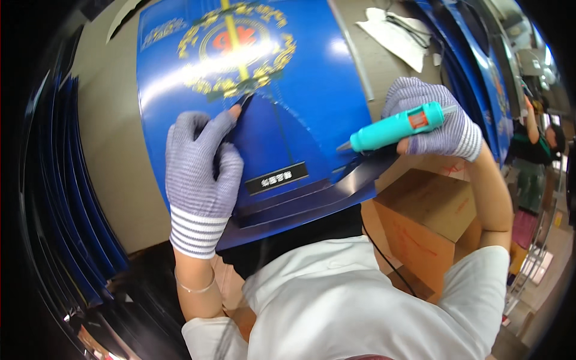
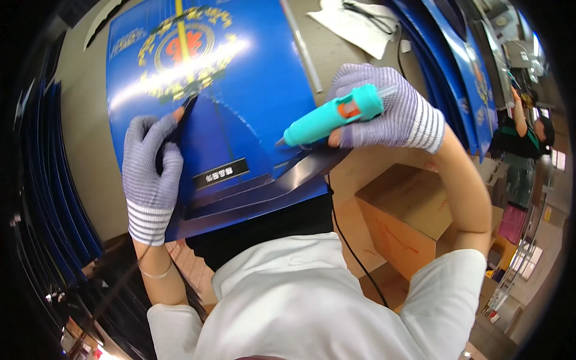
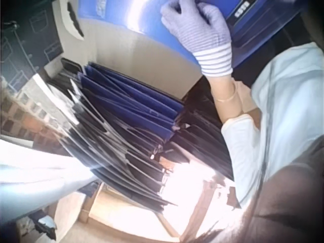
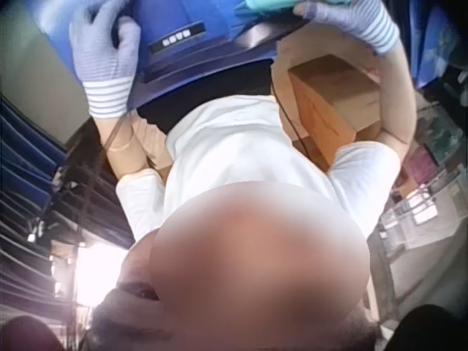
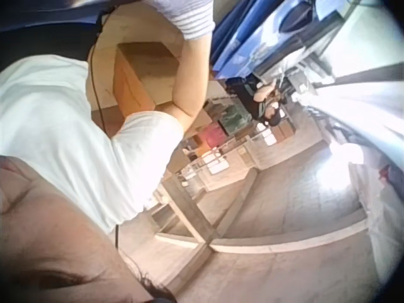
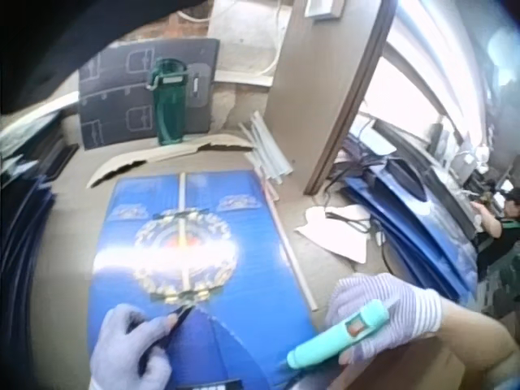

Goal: The person uses a hot glue gun to attach black plastic trim pieces to the edges of blue decorative panels. They apply glue to the panel surface and press the trim into place, repeating this process for multiple units in a workshop setting.

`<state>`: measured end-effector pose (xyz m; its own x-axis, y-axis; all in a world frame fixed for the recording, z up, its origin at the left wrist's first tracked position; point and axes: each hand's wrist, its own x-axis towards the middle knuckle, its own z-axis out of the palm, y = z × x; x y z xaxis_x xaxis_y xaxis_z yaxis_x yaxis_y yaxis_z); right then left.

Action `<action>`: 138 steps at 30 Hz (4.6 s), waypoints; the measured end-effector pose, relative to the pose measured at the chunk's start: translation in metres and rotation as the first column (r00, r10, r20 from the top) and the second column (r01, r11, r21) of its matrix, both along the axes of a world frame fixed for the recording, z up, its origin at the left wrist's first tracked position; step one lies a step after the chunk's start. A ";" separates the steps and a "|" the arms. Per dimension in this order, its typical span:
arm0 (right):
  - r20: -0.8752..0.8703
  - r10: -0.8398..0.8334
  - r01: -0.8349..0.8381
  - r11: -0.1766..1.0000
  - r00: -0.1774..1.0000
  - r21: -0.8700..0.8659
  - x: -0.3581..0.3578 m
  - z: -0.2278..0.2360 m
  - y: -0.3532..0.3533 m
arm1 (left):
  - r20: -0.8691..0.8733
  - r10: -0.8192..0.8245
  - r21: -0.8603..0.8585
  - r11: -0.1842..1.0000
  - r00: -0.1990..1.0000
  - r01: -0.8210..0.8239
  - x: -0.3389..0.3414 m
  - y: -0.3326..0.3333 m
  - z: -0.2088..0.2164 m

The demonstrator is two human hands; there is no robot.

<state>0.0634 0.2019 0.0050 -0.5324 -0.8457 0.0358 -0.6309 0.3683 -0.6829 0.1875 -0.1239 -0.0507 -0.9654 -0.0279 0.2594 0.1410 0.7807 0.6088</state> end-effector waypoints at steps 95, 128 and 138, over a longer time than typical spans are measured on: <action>-0.136 -0.581 0.544 0.806 0.803 -0.232 0.069 -0.059 -0.140 | -0.216 -0.043 0.073 0.996 0.975 0.060 -0.001 -0.005 -0.020; -0.476 -0.385 0.457 0.889 0.791 0.040 0.065 -0.035 -0.128 | -0.056 -0.011 0.070 0.997 0.998 0.015 -0.004 0.000 -0.003; -0.354 -0.344 0.359 0.933 0.870 -0.024 0.042 -0.039 -0.145 | 0.127 0.021 -0.034 0.999 0.992 -0.017 -0.006 0.007 0.006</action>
